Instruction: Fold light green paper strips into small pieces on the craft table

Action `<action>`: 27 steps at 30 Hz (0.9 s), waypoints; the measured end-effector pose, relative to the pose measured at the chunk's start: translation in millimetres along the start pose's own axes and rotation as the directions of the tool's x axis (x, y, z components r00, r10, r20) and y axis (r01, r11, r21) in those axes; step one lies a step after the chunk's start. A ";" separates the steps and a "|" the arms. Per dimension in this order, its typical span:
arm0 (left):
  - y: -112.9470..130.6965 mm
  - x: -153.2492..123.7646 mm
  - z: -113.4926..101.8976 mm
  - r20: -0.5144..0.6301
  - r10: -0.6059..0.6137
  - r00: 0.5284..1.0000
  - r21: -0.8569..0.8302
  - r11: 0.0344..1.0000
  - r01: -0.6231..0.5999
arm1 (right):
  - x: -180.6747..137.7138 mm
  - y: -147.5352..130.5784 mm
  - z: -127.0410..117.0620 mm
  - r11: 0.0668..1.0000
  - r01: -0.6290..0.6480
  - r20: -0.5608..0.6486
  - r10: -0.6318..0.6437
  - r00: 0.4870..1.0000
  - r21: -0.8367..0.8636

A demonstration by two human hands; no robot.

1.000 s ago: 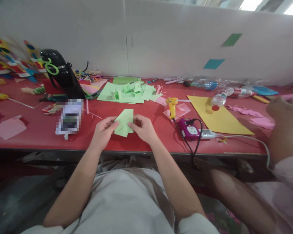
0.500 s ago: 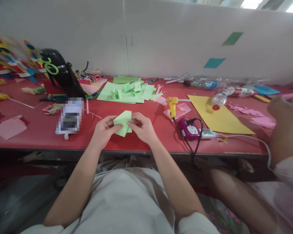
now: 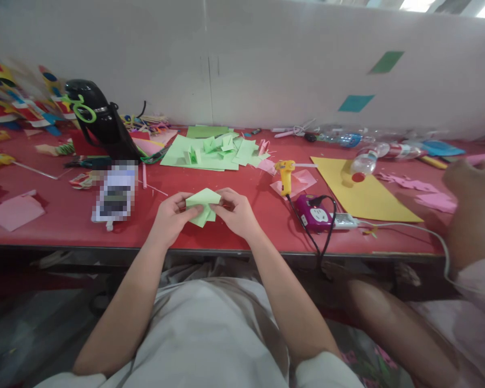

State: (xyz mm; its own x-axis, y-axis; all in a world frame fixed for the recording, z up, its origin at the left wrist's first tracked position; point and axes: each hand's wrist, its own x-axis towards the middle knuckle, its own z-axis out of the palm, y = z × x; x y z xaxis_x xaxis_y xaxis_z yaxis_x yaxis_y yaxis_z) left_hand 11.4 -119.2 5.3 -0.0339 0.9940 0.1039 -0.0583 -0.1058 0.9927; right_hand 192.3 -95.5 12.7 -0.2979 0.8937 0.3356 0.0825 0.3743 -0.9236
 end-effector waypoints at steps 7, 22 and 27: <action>-3.9 2.0 -1.2 -0.025 -0.005 1.000 -0.046 0.999 0.004 | -1.9 -4.1 -0.1 0.995 0.078 0.050 -0.076 0.996 -0.057; -5.3 0.8 -1.2 0.011 0.053 0.999 -0.121 0.991 -0.051 | -0.5 6.9 -0.8 0.970 0.217 0.067 -0.210 0.975 -0.114; -8.4 1.9 -2.8 -0.048 0.122 0.991 -0.115 0.985 -0.127 | -1.4 3.1 -0.2 0.987 0.140 0.036 -0.138 0.990 -0.073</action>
State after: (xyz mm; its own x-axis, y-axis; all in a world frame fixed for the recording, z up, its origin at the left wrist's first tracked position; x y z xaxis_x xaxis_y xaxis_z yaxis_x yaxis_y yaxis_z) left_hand 9.1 -116.5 -3.1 -0.0892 0.9712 0.2210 -0.1682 -0.2334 0.9577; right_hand 193.2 -95.6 9.3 -0.3407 0.8240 0.4527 0.1094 0.5130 -0.8514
